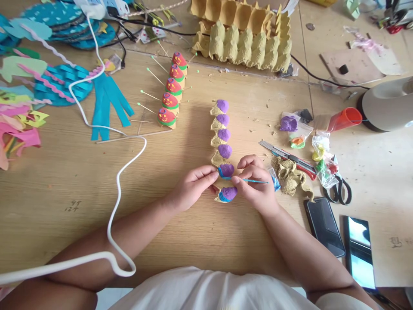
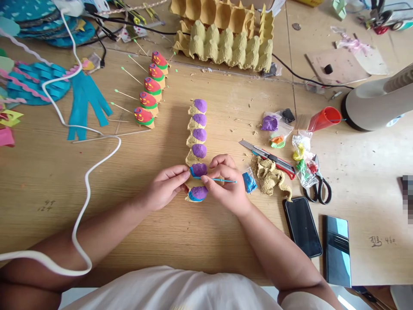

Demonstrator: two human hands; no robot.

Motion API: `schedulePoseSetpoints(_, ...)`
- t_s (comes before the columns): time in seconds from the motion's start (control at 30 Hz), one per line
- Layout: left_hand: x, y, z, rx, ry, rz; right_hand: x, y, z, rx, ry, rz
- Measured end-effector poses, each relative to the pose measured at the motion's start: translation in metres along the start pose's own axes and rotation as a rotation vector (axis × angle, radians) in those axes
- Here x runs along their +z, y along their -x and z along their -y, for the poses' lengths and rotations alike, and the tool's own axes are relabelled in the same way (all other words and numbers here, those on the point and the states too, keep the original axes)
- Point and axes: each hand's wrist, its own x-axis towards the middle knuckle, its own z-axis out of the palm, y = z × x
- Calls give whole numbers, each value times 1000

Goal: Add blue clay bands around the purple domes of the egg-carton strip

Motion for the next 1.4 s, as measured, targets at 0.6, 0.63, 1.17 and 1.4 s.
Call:
schedulePoseSetpoints(0.6, 4, 3, 2, 35, 10, -140, 5, 2, -14, 121, -246, -195)
schedulePoseSetpoints(0.63, 4, 3, 1, 36, 25, -147, 5, 2, -13, 125, -259, -201)
schedulePoseSetpoints(1.17, 7, -1, -8, -30, 401, -61, 12, 5, -9, 381, -410, -131)
schedulePoseSetpoints(1.4, 9, 0, -11, -63, 409, 20, 15, 7, -4, 518, -722, -61)
